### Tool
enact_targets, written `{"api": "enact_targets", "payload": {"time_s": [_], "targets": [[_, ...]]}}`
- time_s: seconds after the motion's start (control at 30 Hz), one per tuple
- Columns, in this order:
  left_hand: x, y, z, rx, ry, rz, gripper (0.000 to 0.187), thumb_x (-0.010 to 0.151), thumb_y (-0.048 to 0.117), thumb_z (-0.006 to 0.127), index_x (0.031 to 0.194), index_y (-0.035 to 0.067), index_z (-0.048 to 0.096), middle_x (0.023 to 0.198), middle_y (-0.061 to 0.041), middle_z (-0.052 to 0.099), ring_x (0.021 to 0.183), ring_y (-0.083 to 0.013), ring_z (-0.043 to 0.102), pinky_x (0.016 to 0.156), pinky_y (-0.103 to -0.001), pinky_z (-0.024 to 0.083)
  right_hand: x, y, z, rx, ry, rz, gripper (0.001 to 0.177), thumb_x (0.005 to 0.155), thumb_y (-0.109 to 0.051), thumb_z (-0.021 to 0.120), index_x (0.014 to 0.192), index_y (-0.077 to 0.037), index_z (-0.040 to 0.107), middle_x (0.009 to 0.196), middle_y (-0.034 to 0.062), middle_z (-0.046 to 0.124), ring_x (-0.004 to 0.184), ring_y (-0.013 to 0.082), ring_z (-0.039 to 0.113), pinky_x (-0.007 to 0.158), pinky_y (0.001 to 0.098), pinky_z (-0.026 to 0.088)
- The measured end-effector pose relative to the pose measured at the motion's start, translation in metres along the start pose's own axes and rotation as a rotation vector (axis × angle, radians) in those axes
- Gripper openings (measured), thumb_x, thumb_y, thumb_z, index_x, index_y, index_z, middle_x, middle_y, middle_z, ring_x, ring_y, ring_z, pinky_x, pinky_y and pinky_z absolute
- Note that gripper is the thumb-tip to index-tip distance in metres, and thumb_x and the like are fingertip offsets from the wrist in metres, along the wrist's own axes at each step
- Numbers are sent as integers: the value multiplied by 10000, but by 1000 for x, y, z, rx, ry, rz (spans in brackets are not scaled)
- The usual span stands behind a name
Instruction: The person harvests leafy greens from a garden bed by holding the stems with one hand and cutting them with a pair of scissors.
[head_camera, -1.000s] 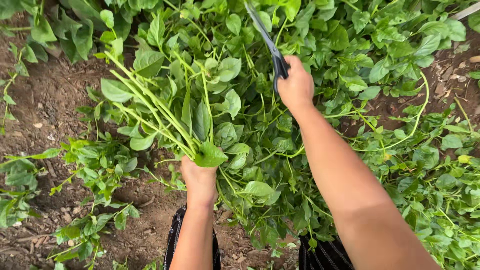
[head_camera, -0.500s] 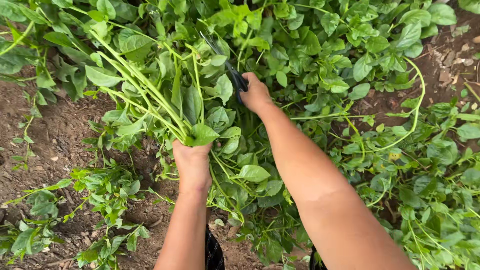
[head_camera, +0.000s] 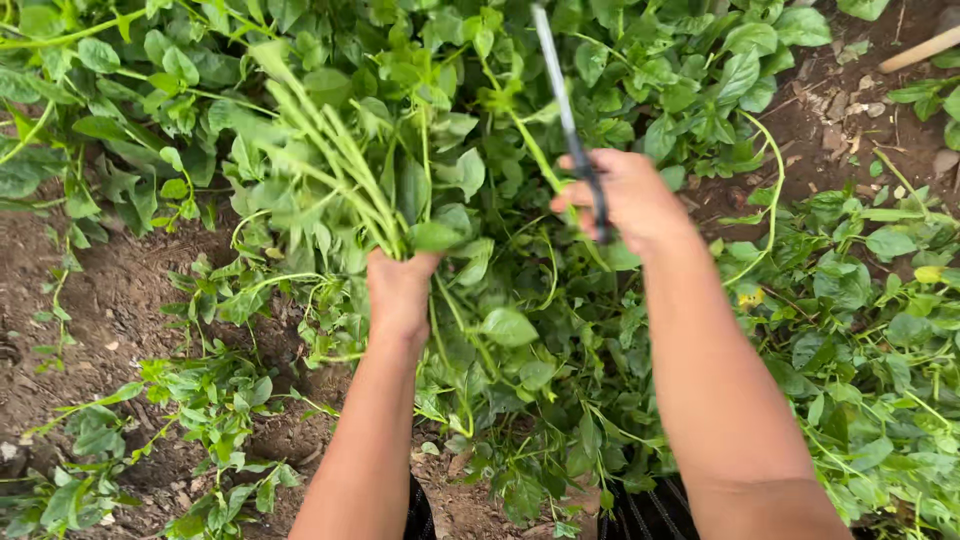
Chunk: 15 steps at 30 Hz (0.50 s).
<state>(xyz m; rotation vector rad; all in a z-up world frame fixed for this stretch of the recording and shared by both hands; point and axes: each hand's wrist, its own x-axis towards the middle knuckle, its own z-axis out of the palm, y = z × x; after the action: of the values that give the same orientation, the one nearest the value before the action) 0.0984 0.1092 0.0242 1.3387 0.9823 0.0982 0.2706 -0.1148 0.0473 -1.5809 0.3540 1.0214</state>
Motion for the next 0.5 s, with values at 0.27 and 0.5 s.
{"api": "enact_targets", "payload": {"time_s": [0.27, 0.5], "targets": [[83, -24, 41, -182, -13, -196, 236, 873, 134, 714, 981, -68, 656, 943, -155, 678, 815, -250, 633, 729, -437, 523, -13, 39, 119, 52, -109, -202, 403, 870, -60, 736, 1258, -18, 638, 727, 53, 663, 490, 98, 566, 410, 254, 444], [71, -12, 13, -164, -85, -113, 297, 798, 1, 709, 1092, -28, 677, 1044, -141, 727, 909, -259, 703, 815, -405, 581, -19, 45, 91, 41, -96, -75, 498, 852, -89, 745, 1321, -76, 580, 798, 77, 691, 526, 114, 631, 436, 260, 525]]}}
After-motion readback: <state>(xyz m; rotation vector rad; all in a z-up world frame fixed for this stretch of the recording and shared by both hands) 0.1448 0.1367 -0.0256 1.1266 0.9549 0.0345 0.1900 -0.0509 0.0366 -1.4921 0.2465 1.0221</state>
